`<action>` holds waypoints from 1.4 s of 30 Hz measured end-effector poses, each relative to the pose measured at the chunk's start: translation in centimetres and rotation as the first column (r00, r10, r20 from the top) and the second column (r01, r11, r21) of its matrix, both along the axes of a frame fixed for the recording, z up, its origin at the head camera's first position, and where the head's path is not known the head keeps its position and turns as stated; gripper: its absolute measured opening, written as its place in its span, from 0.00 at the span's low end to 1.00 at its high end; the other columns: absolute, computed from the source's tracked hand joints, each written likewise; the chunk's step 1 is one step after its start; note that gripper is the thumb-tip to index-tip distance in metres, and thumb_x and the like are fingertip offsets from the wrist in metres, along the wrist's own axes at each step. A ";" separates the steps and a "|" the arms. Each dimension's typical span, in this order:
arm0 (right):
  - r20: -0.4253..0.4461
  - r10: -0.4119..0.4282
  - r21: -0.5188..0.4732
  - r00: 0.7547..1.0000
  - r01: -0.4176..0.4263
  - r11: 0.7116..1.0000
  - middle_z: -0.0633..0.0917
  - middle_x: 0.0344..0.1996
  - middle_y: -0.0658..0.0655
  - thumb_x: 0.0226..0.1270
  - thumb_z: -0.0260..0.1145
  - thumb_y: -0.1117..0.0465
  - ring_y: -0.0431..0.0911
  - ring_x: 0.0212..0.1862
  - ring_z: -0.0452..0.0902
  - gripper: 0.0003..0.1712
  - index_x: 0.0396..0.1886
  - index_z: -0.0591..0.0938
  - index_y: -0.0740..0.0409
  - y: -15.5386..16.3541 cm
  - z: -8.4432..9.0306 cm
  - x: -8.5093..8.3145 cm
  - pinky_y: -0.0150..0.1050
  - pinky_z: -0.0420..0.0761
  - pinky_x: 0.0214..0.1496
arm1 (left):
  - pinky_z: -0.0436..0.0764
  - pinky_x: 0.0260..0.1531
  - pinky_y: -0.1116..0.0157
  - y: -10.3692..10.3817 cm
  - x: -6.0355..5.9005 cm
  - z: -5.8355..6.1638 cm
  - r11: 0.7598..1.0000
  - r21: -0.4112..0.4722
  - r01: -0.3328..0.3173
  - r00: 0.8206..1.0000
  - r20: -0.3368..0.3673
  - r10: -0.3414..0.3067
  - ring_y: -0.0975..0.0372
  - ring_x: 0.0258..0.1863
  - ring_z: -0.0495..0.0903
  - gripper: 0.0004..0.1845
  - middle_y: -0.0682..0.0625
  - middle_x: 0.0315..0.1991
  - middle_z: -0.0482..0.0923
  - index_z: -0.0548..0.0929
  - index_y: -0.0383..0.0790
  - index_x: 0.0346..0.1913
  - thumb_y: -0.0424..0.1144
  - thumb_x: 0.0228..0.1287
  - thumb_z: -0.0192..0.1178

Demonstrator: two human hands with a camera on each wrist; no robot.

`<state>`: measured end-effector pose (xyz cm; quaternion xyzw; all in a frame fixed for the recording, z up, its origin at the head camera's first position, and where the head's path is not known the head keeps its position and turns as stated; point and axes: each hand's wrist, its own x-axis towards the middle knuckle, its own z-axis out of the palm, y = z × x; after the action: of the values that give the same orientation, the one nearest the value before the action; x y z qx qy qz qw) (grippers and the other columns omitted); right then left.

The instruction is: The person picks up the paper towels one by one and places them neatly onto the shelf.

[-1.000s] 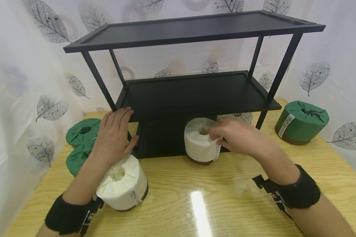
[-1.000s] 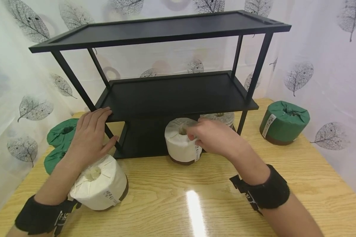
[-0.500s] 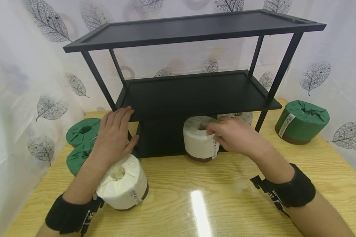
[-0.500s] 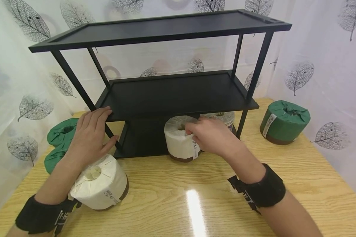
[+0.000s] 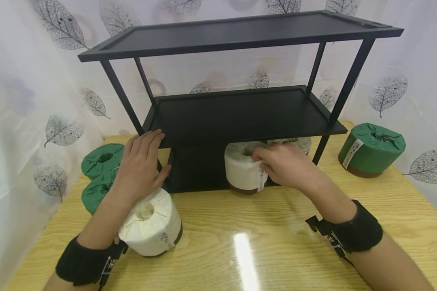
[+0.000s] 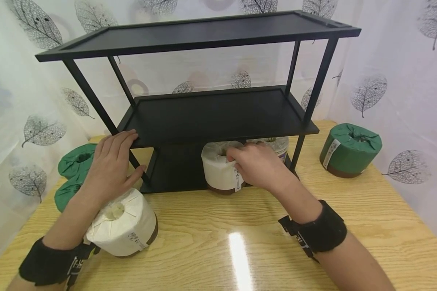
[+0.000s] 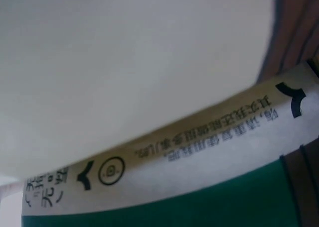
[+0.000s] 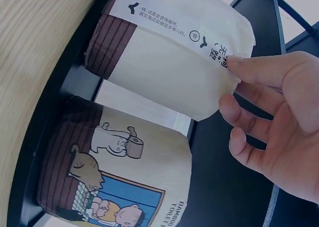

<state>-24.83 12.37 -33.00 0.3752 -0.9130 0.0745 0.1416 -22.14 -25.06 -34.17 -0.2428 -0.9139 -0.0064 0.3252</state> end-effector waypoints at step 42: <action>0.095 0.218 -0.035 0.971 -0.215 0.976 0.79 0.63 0.65 0.62 0.68 0.67 0.59 0.64 0.76 0.09 0.42 0.87 0.58 1.1 -0.4 -1.6 0.54 0.78 0.61 | 0.59 0.68 0.43 0.1 0.0 0.1 1.000 -0.003 -0.004 1.000 0.015 0.004 0.41 0.69 0.62 0.43 0.34 0.71 0.62 0.62 0.28 0.70 0.43 0.56 0.68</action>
<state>-26.44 13.48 -33.43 0.4666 -0.8715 0.1193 0.0920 -22.17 -24.96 -34.08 -0.2415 -0.9167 -0.0061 0.3182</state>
